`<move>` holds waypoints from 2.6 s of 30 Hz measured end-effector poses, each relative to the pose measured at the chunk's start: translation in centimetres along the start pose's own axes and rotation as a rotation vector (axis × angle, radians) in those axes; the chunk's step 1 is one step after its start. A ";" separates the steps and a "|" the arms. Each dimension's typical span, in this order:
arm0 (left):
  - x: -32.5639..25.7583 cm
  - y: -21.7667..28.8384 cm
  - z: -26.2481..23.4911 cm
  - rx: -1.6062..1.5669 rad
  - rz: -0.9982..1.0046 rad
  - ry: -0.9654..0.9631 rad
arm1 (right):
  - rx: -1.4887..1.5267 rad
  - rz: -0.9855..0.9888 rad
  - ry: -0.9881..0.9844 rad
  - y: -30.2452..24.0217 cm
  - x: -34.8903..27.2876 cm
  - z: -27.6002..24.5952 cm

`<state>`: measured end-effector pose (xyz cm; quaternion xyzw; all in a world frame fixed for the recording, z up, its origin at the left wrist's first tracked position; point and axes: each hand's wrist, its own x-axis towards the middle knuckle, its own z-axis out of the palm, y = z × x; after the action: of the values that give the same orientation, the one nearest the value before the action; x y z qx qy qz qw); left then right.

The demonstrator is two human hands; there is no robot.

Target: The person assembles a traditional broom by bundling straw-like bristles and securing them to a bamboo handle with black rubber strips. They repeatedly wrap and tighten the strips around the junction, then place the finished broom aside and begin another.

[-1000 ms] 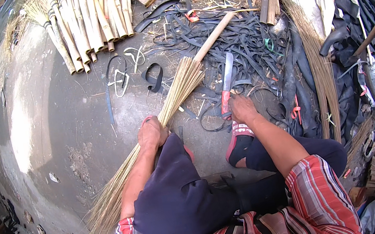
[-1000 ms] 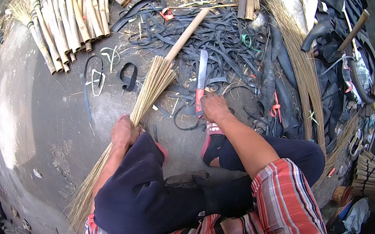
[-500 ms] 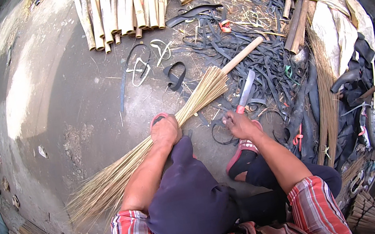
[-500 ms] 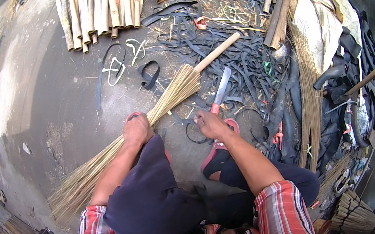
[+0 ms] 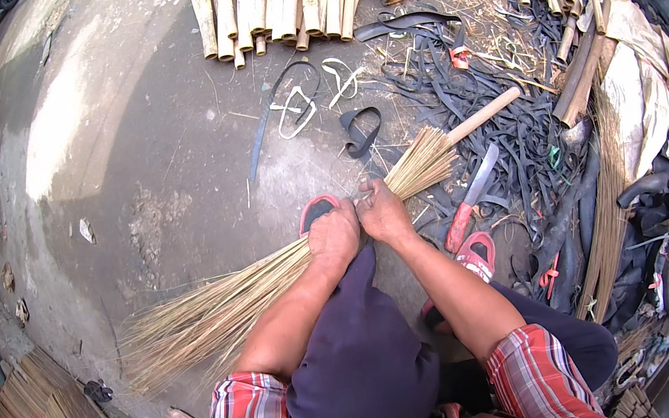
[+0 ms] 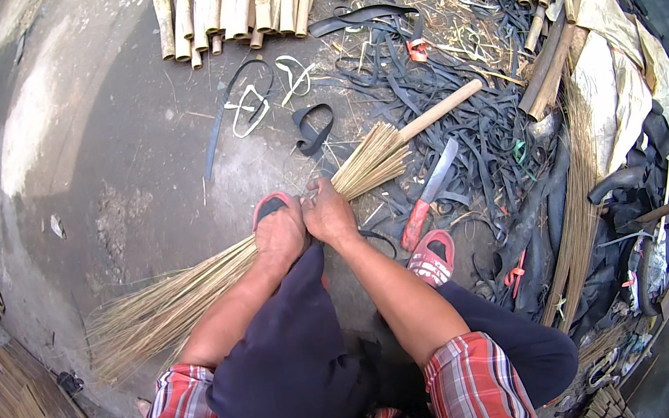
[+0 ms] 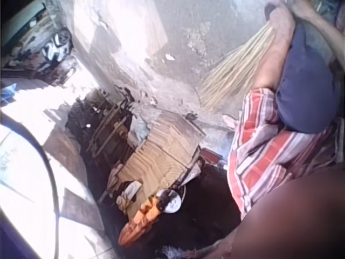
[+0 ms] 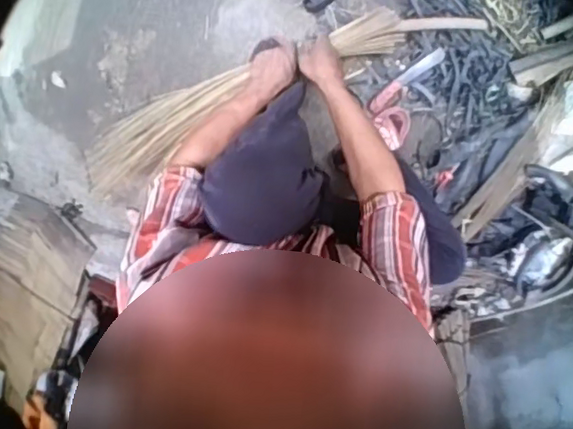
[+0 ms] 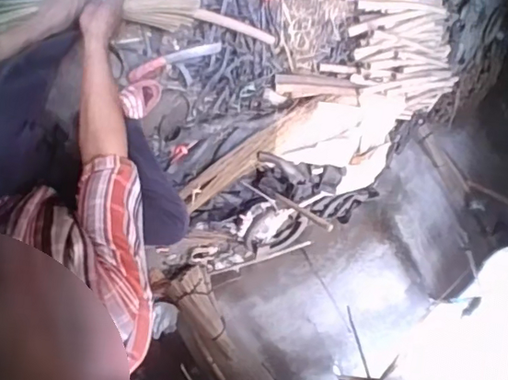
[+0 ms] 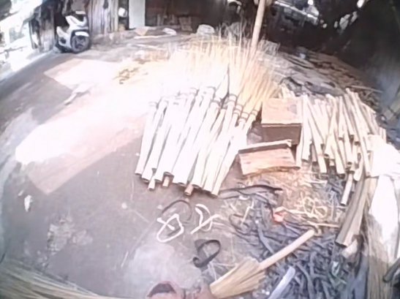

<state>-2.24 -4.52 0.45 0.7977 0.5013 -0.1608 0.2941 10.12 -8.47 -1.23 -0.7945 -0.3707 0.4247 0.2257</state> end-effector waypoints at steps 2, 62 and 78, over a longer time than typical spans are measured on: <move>0.3 -0.4 -0.3 -0.013 0.020 -0.033 | 0.091 -0.003 -0.026 1.1 -0.3 0.1; 0.3 -2.5 -5.8 -1.164 0.235 -1.024 | 0.007 -0.312 -0.126 8.1 -4.5 -4.5; -0.7 0.8 -2.2 -0.183 -0.047 -0.188 | -0.363 -0.011 -0.137 -3.7 -0.2 -5.8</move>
<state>-1.94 -3.84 2.74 0.7369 0.5029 -0.1952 0.4075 13.48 -6.55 4.49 -0.7893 -0.4600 0.4029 0.0550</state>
